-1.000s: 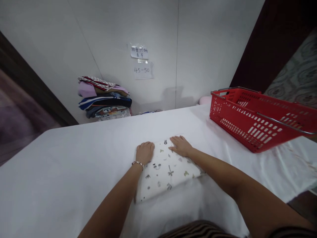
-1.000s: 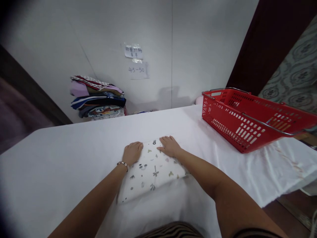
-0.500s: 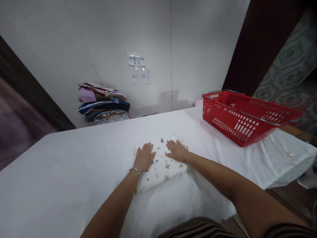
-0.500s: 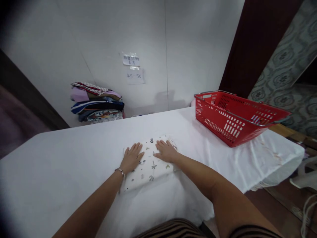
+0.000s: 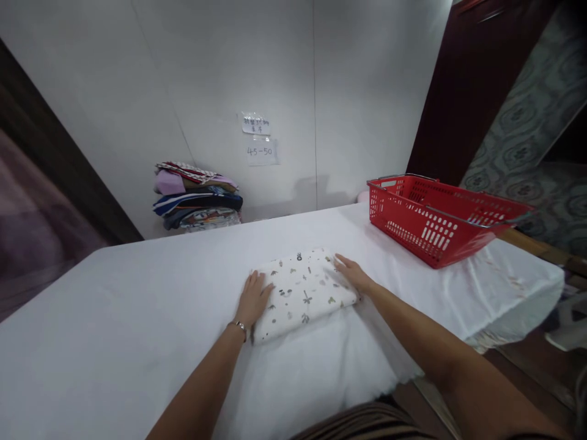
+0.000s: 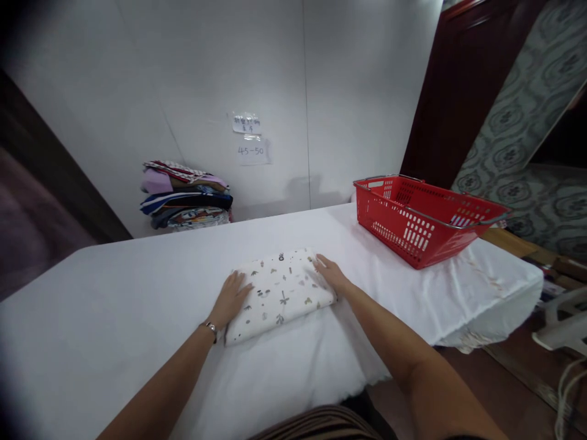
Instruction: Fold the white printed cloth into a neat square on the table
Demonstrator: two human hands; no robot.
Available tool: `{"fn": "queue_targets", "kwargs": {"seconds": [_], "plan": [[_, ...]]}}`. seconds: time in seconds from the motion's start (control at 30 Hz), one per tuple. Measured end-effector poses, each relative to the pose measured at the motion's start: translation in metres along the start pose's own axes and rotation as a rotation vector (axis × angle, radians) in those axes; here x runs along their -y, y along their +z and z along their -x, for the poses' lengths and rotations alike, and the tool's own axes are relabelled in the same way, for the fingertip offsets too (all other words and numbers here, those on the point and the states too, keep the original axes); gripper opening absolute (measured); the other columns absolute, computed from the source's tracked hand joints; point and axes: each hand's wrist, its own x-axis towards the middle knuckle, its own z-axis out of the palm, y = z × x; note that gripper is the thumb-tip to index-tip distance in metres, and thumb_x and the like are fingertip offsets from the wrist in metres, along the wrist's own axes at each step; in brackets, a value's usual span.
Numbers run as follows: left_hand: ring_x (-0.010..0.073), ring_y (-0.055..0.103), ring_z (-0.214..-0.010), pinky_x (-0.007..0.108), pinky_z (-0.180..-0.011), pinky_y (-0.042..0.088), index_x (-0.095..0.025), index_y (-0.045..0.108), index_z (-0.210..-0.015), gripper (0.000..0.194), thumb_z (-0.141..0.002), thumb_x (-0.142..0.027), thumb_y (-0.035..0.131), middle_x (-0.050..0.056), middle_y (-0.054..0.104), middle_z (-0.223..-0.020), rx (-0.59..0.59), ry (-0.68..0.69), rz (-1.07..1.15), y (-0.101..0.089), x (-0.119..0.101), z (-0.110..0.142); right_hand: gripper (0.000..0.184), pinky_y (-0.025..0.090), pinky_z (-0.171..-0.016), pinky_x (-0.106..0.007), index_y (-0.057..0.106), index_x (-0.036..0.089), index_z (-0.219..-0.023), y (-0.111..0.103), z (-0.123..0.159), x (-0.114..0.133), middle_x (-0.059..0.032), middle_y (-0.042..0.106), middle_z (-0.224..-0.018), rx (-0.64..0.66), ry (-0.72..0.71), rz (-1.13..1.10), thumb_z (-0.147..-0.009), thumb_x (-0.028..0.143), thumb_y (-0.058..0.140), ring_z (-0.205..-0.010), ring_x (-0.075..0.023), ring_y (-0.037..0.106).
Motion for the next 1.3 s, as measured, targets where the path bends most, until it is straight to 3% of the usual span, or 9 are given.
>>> {"fn": "queue_targets", "kwargs": {"seconds": [0.1, 0.2, 0.27, 0.4, 0.67, 0.93, 1.17, 1.3], "plan": [[0.0202, 0.038, -0.124, 0.032, -0.101, 0.031, -0.015, 0.042, -0.126, 0.048, -0.084, -0.039, 0.036, 0.011, 0.041, -0.135, -0.073, -0.139, 0.100, -0.008, -0.001, 0.008, 0.047, 0.044, -0.083, -0.033, 0.058, 0.013, -0.114, -0.008, -0.002, -0.011, -0.0104, 0.059, -0.115, -0.163, 0.123, -0.150, -0.079, 0.041, 0.045, -0.102, -0.0216, 0.056], [0.0225, 0.053, -0.106, 0.033, -0.089, 0.041, -0.012, 0.043, -0.124, 0.050, -0.081, -0.039, 0.041, 0.014, 0.051, -0.124, -0.039, -0.297, 0.162, -0.018, -0.007, 0.019, 0.035, 0.046, -0.067, -0.028, 0.066, 0.012, -0.094, -0.013, -0.003, -0.016, -0.0075, 0.068, -0.087, -0.158, 0.182, -0.157, -0.075, 0.035, 0.049, -0.079, -0.0191, 0.061], [0.0233, 0.056, -0.100, 0.034, -0.084, 0.043, -0.012, 0.046, -0.120, 0.049, -0.079, -0.039, 0.043, 0.014, 0.056, -0.117, -0.009, -0.331, 0.168, -0.021, -0.012, 0.026, 0.029, 0.044, -0.063, -0.026, 0.067, 0.014, -0.086, -0.013, -0.004, -0.015, -0.0051, 0.068, -0.078, -0.164, 0.163, -0.094, -0.074, 0.034, 0.049, -0.073, -0.0175, 0.060], [0.0246, 0.054, -0.101, 0.034, -0.082, 0.042, -0.013, 0.045, -0.119, 0.050, -0.079, -0.041, 0.043, 0.014, 0.057, -0.112, -0.028, -0.302, 0.084, -0.015, -0.018, 0.037, 0.022, 0.040, -0.066, -0.025, 0.066, 0.018, -0.076, -0.006, -0.008, -0.001, -0.0034, 0.067, -0.080, -0.169, 0.073, 0.106, -0.073, 0.034, 0.053, -0.076, -0.0163, 0.058], [0.0266, 0.050, -0.104, 0.037, -0.084, 0.040, -0.013, 0.042, -0.123, 0.052, -0.082, -0.043, 0.037, 0.015, 0.053, -0.115, -0.120, -0.266, 0.026, -0.005, -0.020, 0.047, 0.016, 0.036, -0.064, -0.025, 0.063, 0.017, -0.077, 0.002, -0.014, 0.010, -0.0056, 0.065, -0.082, -0.141, 0.106, 0.363, -0.076, 0.029, 0.052, -0.076, -0.0166, 0.056], [0.0240, 0.052, -0.100, 0.034, -0.083, 0.040, -0.015, 0.047, -0.118, 0.049, -0.081, -0.046, 0.039, 0.012, 0.056, -0.109, -0.158, -0.251, 0.088, 0.000, -0.011, 0.047, 0.028, 0.036, -0.059, -0.023, 0.062, 0.016, -0.068, -0.008, -0.010, 0.003, -0.0034, 0.064, -0.072, -0.108, 0.137, 0.259, -0.079, 0.035, 0.045, -0.069, -0.0149, 0.054], [0.0243, 0.052, -0.100, 0.034, -0.082, 0.041, -0.016, 0.049, -0.115, 0.046, -0.080, -0.045, 0.040, 0.011, 0.057, -0.109, -0.154, -0.268, 0.103, -0.003, -0.014, 0.047, 0.027, 0.032, -0.052, -0.023, 0.059, 0.017, -0.060, -0.024, 0.031, -0.001, -0.0001, 0.057, -0.061, -0.031, 0.126, 0.179, -0.073, 0.039, 0.051, -0.060, -0.0130, 0.048], [0.0241, 0.053, -0.096, 0.034, -0.079, 0.042, -0.017, 0.050, -0.114, 0.045, -0.081, -0.045, 0.039, 0.010, 0.058, -0.106, -0.143, -0.272, 0.105, -0.004, -0.015, 0.047, 0.025, 0.035, -0.054, -0.022, 0.057, 0.017, -0.063, -0.024, 0.049, -0.001, -0.0010, 0.060, -0.070, 0.032, 0.126, -0.057, -0.069, 0.041, 0.055, -0.062, -0.0127, 0.049]]}}
